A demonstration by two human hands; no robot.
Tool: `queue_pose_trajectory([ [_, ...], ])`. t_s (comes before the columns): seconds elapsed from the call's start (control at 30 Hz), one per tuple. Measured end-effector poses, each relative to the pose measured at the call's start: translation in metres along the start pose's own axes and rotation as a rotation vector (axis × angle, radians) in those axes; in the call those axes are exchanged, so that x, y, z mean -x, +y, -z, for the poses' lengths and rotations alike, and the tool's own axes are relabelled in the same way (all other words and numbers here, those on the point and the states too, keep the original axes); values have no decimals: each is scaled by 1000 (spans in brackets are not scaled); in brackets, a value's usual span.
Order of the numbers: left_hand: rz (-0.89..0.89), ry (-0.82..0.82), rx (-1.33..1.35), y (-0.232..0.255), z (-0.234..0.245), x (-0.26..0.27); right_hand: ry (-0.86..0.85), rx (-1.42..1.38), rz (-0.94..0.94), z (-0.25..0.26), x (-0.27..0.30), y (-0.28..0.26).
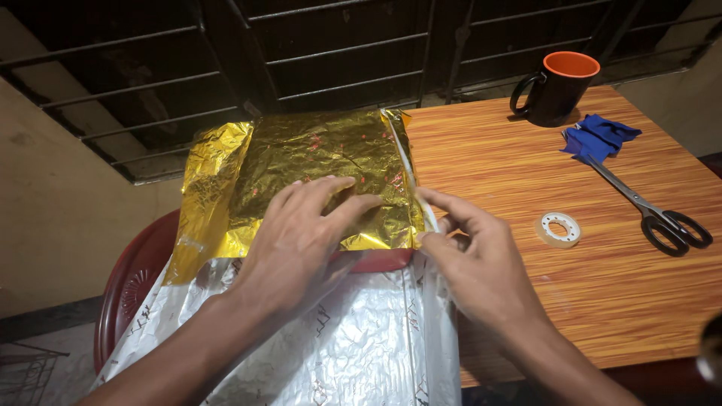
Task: The person wraps a rectangular object with gold foil, folds the edges, and secures them with clear tape. They use scissors to cut tape and adjust the foil to cover the object fully.
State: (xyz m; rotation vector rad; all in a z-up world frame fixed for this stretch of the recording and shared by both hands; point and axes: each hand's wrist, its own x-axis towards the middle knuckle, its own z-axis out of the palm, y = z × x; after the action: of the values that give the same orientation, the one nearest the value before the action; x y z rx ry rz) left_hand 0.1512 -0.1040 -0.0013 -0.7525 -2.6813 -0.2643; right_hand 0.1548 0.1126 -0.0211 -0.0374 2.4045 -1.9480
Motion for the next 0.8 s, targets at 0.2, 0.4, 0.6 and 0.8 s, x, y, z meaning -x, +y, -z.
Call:
queue_pose_trajectory([
  [0.2,9,91,-8,-1,-3,5,-40,373,-51,-15,9,-16],
  [0.4,59,200,11,12,-18,-5,107,379,143,-10,1,-18],
  [0.6,124,167,-67,20,-23,-28,129,554,-13,6,-15,-19],
  [0.8,231,13,-47,28,-20,-41,106,629,167,1,-19,-23],
])
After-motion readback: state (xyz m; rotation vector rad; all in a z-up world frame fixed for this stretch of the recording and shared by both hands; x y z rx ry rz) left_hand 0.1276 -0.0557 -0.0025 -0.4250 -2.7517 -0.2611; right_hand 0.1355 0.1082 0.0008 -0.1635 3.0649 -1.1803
